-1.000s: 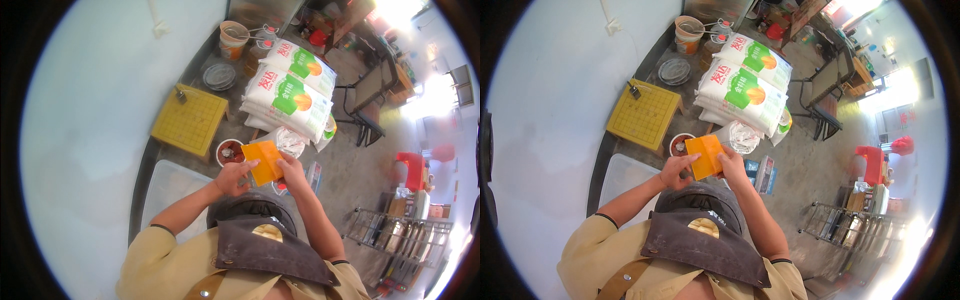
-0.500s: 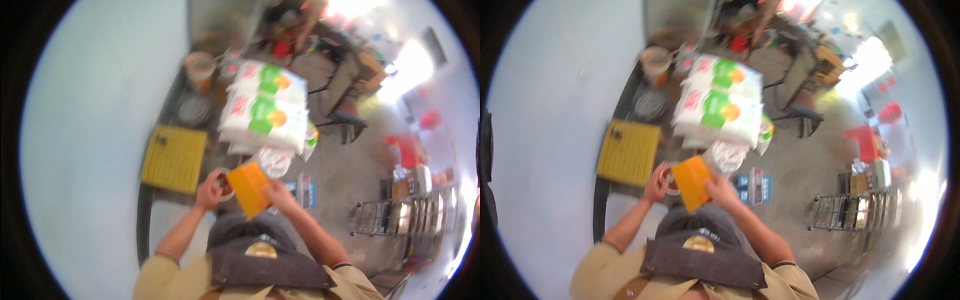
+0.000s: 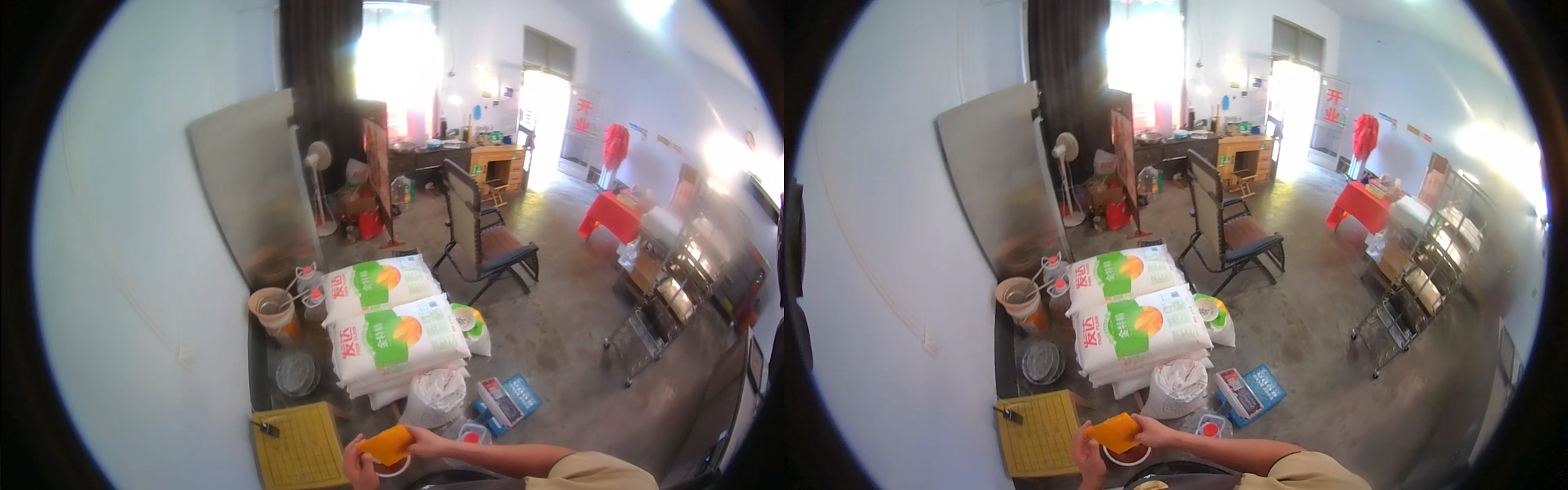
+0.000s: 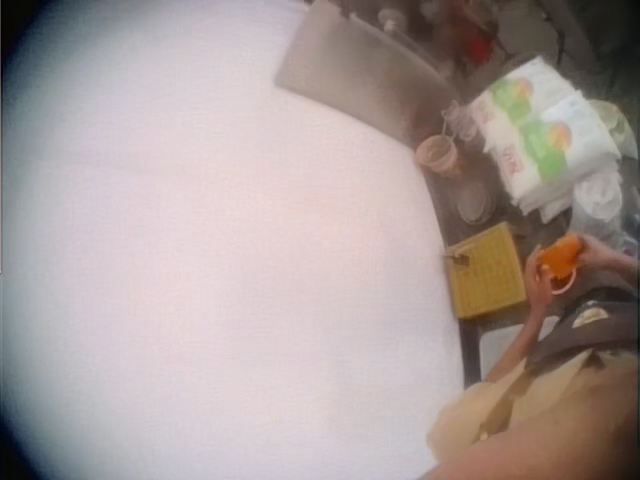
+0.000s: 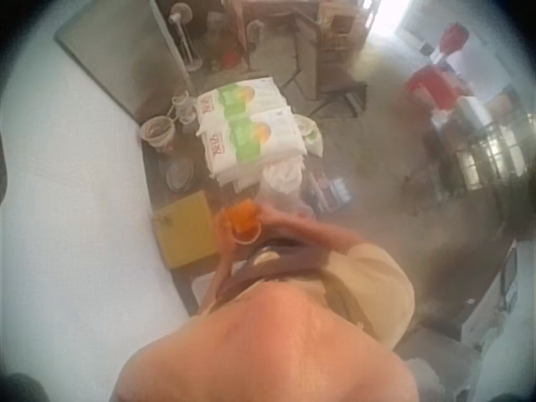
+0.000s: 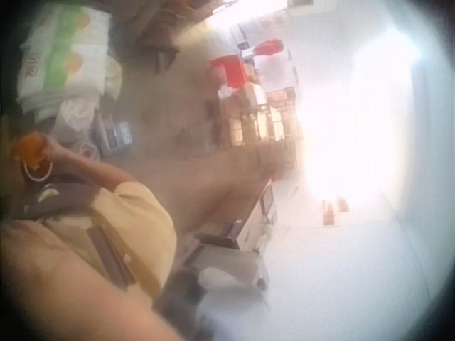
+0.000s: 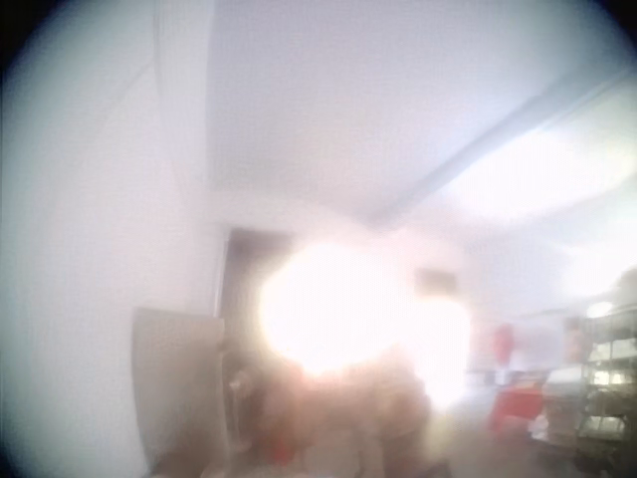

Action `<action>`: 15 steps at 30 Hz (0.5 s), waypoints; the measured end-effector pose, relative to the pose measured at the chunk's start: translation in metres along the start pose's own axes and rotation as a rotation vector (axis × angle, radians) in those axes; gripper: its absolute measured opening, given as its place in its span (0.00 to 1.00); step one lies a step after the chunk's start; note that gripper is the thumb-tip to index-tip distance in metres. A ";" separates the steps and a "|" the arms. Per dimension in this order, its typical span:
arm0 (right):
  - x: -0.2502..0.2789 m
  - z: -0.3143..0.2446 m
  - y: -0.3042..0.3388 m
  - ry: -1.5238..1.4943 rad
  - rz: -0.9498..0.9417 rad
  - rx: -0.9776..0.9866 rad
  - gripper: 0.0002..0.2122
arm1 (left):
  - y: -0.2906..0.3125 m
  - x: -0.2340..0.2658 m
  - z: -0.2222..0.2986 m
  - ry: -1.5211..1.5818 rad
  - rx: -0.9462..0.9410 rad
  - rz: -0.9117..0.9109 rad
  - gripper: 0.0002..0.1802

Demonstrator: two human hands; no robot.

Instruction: The person scrapes a yellow plastic scraper with a knife, then uses the scraper to wipe a stainless steel countertop. They move a tray of pastries aside, wipe the surface, and place the scraper into a bucket. The person then picks up a metal dough cutter and wipes it with the scraper before setting it down.

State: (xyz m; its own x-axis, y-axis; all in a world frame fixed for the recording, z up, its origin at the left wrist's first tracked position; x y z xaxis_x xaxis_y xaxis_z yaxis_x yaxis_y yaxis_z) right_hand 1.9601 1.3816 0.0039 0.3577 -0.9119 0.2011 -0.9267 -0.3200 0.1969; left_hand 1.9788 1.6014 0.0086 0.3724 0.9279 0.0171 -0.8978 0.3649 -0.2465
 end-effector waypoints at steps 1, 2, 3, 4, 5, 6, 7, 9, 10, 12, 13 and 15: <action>-0.001 -0.002 -0.004 -0.023 -0.009 0.022 0.22 | -0.006 -0.001 0.007 -0.047 -0.029 0.002 0.30; -0.007 -0.006 -0.007 -0.073 0.000 -0.008 0.20 | -0.003 0.002 0.012 -0.097 -0.041 0.012 0.28; -0.008 -0.012 -0.009 -0.082 -0.030 -0.004 0.20 | -0.005 0.004 0.016 -0.145 -0.054 0.019 0.27; -0.008 -0.017 -0.009 -0.091 -0.060 0.000 0.20 | -0.006 0.007 0.020 -0.194 -0.069 0.021 0.25; -0.007 -0.023 -0.006 -0.089 -0.091 0.001 0.21 | -0.007 0.007 0.024 -0.217 -0.082 0.024 0.24; -0.004 -0.020 -0.008 -0.071 -0.069 0.011 0.19 | -0.009 0.005 0.028 -0.244 -0.095 0.022 0.23; -0.001 -0.021 -0.010 -0.052 -0.048 0.020 0.17 | -0.011 0.003 0.030 -0.265 -0.108 0.020 0.21; 0.005 -0.021 -0.010 0.101 0.010 0.065 0.14 | -0.012 0.000 0.034 -0.301 -0.123 0.014 0.18; 0.009 -0.021 -0.007 0.233 0.052 0.099 0.14 | -0.011 -0.002 0.034 -0.319 -0.127 0.008 0.17; 0.013 -0.035 -0.007 0.408 0.101 0.086 0.14 | -0.009 0.000 0.035 -0.364 -0.132 0.008 0.15; 0.010 -0.038 -0.004 0.449 0.117 0.032 0.15 | -0.008 0.003 0.034 -0.390 -0.129 0.011 0.14; 0.015 -0.040 0.000 0.440 0.144 -0.022 0.16 | -0.007 0.001 0.034 -0.414 -0.137 0.012 0.12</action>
State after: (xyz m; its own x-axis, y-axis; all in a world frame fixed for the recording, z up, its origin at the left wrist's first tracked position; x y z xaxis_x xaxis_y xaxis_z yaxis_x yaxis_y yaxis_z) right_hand 1.9700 1.3781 0.0458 0.2450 -0.7497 0.6147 -0.9695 -0.1883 0.1569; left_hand 1.9773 1.6019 0.0431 0.2111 0.8947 0.3937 -0.8518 0.3660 -0.3748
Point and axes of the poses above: each hand's wrist, its own y-axis away from the middle knuckle, its own x-axis out of the back of the hand, z = x × y, the point moved 5 cm from there along -y, towards the middle knuckle, and after that the axes turned 10 degrees about -z, right-handed, at the moved point
